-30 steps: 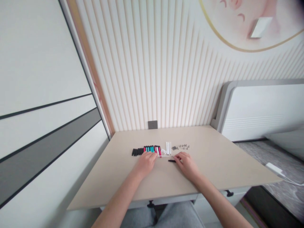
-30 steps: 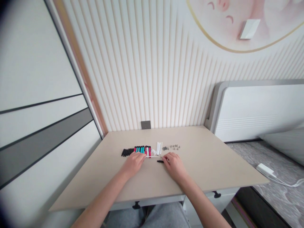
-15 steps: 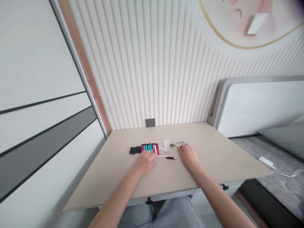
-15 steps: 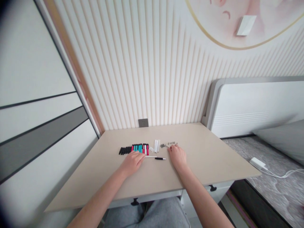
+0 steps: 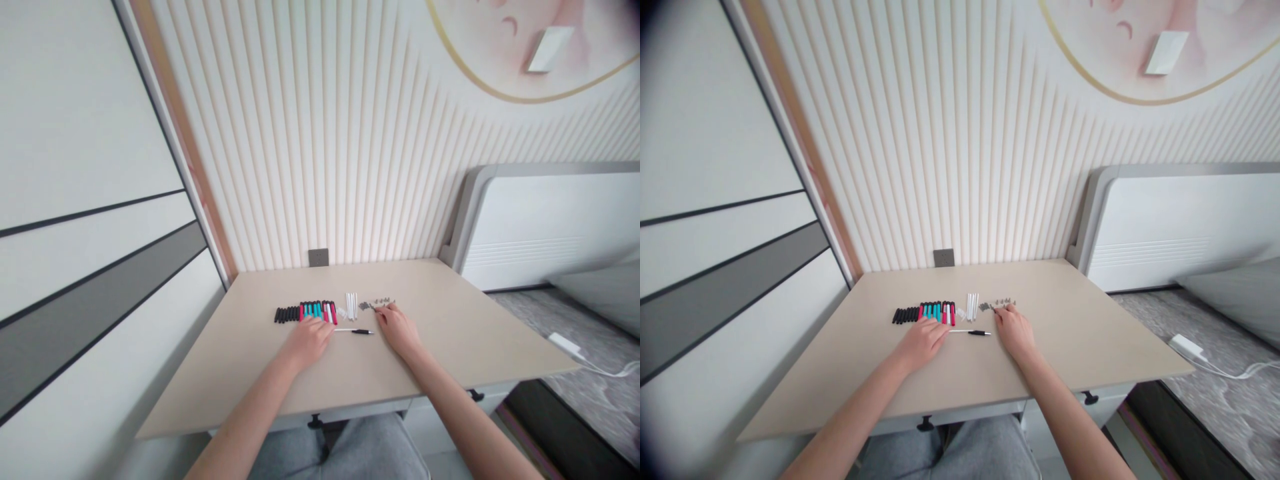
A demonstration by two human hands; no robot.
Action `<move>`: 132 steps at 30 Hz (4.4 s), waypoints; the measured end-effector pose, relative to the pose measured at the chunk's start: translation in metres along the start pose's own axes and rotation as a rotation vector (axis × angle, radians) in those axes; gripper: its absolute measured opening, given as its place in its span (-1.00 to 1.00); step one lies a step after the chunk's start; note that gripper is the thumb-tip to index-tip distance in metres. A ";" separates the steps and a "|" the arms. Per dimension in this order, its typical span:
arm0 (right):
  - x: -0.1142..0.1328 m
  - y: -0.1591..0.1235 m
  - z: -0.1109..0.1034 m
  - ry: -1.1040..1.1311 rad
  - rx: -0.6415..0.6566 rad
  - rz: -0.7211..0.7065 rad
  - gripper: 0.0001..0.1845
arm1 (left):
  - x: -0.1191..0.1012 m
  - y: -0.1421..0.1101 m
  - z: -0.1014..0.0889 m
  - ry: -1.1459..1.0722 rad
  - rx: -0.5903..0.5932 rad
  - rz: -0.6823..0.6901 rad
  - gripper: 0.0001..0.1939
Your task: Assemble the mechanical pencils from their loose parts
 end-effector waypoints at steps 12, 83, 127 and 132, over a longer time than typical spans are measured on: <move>0.074 -0.035 -0.014 0.344 0.054 -0.472 -0.71 | -0.005 0.002 -0.004 -0.004 -0.032 0.015 -0.80; 0.078 -0.027 -0.009 -0.037 -0.020 -0.406 -0.79 | -0.005 0.005 -0.010 0.147 0.029 -0.075 -0.82; 0.087 -0.025 0.000 0.367 0.037 -0.473 -0.59 | -0.005 0.002 -0.005 0.058 -0.029 0.016 -0.83; 0.089 -0.028 -0.003 0.379 0.032 -0.498 -0.60 | -0.004 0.002 -0.004 0.043 -0.037 0.011 -0.79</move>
Point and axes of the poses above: each hand's wrist, its own y-axis towards the middle knuckle, its own z-axis out of the palm, x = y × z, the point moved 10 cm from there along y, towards the middle knuckle, and after that the axes turned 3 degrees about x, right-handed, at the moved point
